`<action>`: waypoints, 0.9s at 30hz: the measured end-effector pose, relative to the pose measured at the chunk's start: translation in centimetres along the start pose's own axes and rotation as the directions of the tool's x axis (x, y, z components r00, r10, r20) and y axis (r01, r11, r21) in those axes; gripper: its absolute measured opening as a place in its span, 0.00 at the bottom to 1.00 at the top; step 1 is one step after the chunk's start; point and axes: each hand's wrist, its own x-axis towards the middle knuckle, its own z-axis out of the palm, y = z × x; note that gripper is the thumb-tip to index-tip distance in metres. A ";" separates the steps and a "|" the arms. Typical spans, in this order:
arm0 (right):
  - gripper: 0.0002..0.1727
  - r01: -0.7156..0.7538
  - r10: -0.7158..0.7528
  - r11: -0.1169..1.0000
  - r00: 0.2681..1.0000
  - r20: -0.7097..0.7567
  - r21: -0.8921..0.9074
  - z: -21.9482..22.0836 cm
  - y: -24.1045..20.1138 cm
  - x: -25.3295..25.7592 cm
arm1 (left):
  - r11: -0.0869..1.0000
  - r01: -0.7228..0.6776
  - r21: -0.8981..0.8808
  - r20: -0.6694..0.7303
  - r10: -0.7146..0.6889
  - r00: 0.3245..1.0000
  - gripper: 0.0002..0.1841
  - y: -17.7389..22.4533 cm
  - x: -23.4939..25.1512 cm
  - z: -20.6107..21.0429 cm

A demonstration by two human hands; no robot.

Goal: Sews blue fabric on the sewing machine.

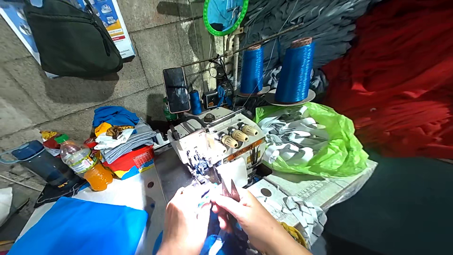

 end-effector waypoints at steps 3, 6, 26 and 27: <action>0.10 -0.190 0.177 0.951 0.981 0.075 0.243 -0.4 -1.2 0.0 | 0.983 0.091 -0.156 0.148 -0.068 0.987 0.14 -0.7 0.0 -2.2; 0.10 -0.269 0.166 0.858 0.952 0.258 0.439 -0.5 -0.3 0.0 | 0.918 0.138 -0.371 0.232 -0.053 0.971 0.10 -1.3 0.0 -4.1; 0.15 -0.051 -0.103 0.853 0.959 0.263 0.520 1.2 0.8 0.5 | 0.770 0.530 -0.355 0.461 -0.349 0.816 0.06 -2.8 0.7 -6.3; 0.16 -0.085 -0.081 0.824 0.961 0.265 0.560 0.7 0.8 1.1 | 0.777 0.503 -0.379 0.440 -0.326 0.836 0.05 -3.2 0.0 -6.4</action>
